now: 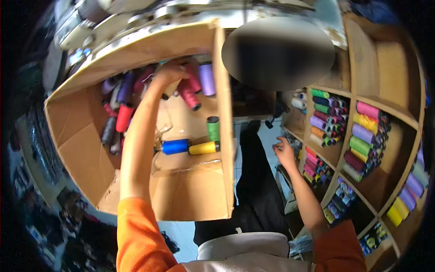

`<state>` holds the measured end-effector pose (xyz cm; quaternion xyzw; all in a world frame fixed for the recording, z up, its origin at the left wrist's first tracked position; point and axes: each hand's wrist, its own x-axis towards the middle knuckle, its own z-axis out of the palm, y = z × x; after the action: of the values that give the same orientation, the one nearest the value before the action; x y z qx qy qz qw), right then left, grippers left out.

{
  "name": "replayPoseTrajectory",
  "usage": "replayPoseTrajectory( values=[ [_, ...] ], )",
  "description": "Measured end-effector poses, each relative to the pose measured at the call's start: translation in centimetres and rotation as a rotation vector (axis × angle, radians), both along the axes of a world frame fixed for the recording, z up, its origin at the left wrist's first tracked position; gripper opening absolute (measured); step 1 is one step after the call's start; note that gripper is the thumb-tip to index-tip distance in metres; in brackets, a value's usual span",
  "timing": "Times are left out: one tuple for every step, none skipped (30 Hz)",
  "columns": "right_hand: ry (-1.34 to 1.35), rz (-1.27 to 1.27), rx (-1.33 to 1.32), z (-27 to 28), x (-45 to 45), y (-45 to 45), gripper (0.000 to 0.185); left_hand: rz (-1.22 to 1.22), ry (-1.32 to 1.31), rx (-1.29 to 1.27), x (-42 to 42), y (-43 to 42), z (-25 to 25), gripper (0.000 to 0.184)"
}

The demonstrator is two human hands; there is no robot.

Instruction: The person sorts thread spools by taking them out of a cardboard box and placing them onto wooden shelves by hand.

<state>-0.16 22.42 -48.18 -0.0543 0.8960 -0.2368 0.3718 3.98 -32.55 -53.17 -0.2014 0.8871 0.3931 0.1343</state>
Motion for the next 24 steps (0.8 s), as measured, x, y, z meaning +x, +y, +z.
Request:
replayPoseTrajectory(
  values=[
    [-0.002,0.0,-0.01,0.3,0.0,0.1,0.043,0.051,-0.039,-0.063,0.4,0.4,0.3,0.049],
    [0.035,0.025,0.001,1.1,-0.2,-0.1,0.043,0.048,-0.133,0.014,0.5,1.1,3.8,0.053],
    [0.036,0.002,-0.047,1.7,-0.2,-0.3,0.043,0.047,-0.23,0.084,0.5,1.9,7.5,0.057],
    [0.002,-0.039,-0.06,2.6,-0.4,-0.7,0.043,0.102,-0.137,0.053,1.9,1.7,8.1,0.059],
    [0.013,-0.034,-0.054,3.0,-0.7,-0.8,0.042,0.21,-0.092,0.16,3.1,1.5,10.3,0.059],
    [-0.025,-0.095,-0.123,3.4,-0.9,-1.1,0.042,0.335,-0.133,0.187,3.3,3.1,16.2,0.054],
    [-0.063,-0.123,-0.196,3.1,-1.0,-1.2,0.041,0.355,-0.213,0.058,3.2,4.6,22.4,0.048],
    [-0.086,-0.136,-0.311,4.5,-1.4,-2.5,0.039,0.409,-0.141,0.24,5.7,3.4,24.1,0.044],
    [-0.123,-0.146,-0.38,6.7,-2.0,-4.5,0.038,0.504,-0.09,0.209,7.9,3.0,26.4,0.055],
    [-0.137,-0.159,-0.501,8.9,-2.4,-6.3,0.038,0.628,-0.001,0.17,8.4,5.2,30.4,0.055],
    [-0.205,-0.18,-0.617,10.5,-2.8,-7.7,0.039,0.652,0.033,0.164,10.6,5.3,33.2,0.057],
    [-0.288,-0.173,-0.725,14.4,-3.6,-9.8,0.04,0.675,0.068,0.157,12.8,5.4,36.0,0.059],
    [-0.349,-0.115,-0.779,17.9,-4.4,-11.2,0.038,0.702,0.119,0.142,13.8,7.4,38.3,0.061],
    [-0.489,-0.088,-0.981,20.3,-4.8,-11.9,0.047,0.716,0.183,0.136,13.9,10.2,39.6,0.063],
    [-0.631,-0.002,-1.039,23.6,-5.9,-12.2,0.06,0.721,0.26,0.131,13.7,13.5,40.4,0.065],
    [-0.757,0.021,-1.067,26.3,-6.6,-12.2,0.07,0.712,0.333,0.124,13.1,17.2,40.5,0.067],
    [-0.741,0.089,-1.175,27.7,-7.0,-11.8,0.072,0.672,0.399,0.109,12.2,20.8,39.9,0.069],
    [-0.727,0.064,-1.165,28.4,-7.0,-10.9,0.069,0.616,0.425,0.154,10.8,23.9,39.2,0.072],
    [-0.713,0.04,-1.153,28.8,-7.2,-10.0,0.065,0.562,0.36,0.307,8.4,26.4,38.4,0.074],
    [-0.398,0.181,-1.122,27.7,-7.5,-8.7,0.054,0.475,0.09,0.696,5.4,27.8,38.3,0.053],
    [-0.195,0.162,-1.049,27.1,-7.8,-7.1,0.037,0.624,0.032,0.718,2.8,30.5,37.6,0.048],
    [-0.338,0.019,-1.007,26.4,-8.1,-5.1,0.036,0.498,0.038,0.725,1.5,31.6,35.9,0.044],
    [-0.463,-0.183,-1.007,25.7,-8.4,-3.3,0.037,0.419,-0.006,0.656,0.3,33.0,34.5,0.042],
    [-0.424,-0.197,-0.913,25.2,-9.5,-1.6,0.036,0.395,0.074,0.616,0.5,34.6,31.9,0.042]
  ],
)
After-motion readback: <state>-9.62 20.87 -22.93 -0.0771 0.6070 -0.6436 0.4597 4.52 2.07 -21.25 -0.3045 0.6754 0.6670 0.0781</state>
